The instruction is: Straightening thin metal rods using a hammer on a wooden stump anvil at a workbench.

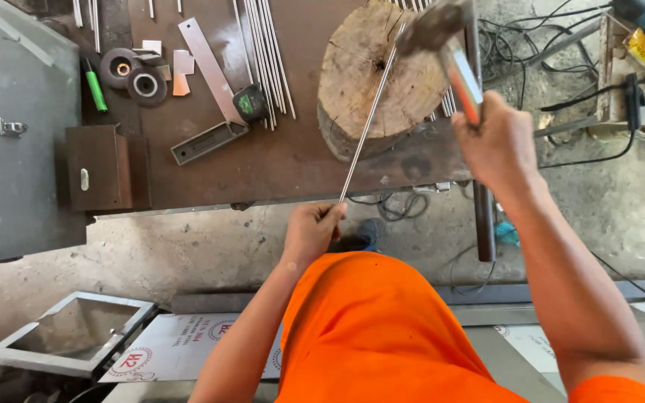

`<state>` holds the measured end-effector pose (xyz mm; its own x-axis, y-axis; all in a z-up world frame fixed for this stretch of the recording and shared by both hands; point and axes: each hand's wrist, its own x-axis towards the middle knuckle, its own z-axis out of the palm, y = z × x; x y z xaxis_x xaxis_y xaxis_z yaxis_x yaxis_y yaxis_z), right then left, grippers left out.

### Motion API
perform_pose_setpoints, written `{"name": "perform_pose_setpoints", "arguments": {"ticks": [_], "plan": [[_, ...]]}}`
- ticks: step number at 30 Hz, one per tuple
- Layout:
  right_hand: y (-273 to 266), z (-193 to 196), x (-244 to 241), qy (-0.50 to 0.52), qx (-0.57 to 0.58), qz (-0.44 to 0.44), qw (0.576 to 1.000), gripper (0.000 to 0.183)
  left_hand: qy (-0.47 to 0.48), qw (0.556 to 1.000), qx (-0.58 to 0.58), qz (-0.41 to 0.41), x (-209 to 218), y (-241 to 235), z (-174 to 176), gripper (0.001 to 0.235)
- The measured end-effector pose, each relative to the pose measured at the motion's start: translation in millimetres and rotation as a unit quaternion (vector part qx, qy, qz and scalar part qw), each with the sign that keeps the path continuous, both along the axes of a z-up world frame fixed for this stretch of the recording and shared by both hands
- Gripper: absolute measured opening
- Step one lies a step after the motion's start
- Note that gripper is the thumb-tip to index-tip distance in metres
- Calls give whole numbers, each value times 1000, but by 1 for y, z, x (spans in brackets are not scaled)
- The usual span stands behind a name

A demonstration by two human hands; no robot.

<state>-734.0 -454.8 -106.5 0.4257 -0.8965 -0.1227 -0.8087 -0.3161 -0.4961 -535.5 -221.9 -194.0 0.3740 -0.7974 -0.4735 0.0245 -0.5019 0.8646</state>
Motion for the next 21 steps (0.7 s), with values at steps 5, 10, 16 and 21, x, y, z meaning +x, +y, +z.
{"name": "perform_pose_setpoints", "arguments": {"ticks": [5, 10, 16, 21], "plan": [[-10, 2, 10, -56, -63, -67, 994, 17, -9, 1000, 21, -15, -4, 12, 1, 38], [-45, -65, 2, 10, -100, 30, 994, 18, 22, 1000, 10, -12, -2, 12, -1, 37], [-40, 8, 6, -95, -167, 4, 981, 20, -7, 1000, -8, -17, 9, -23, -5, 38], [-55, -49, 15, -88, -62, -40, 993, 14, 34, 999, -36, -14, 14, -33, -11, 39]]}}
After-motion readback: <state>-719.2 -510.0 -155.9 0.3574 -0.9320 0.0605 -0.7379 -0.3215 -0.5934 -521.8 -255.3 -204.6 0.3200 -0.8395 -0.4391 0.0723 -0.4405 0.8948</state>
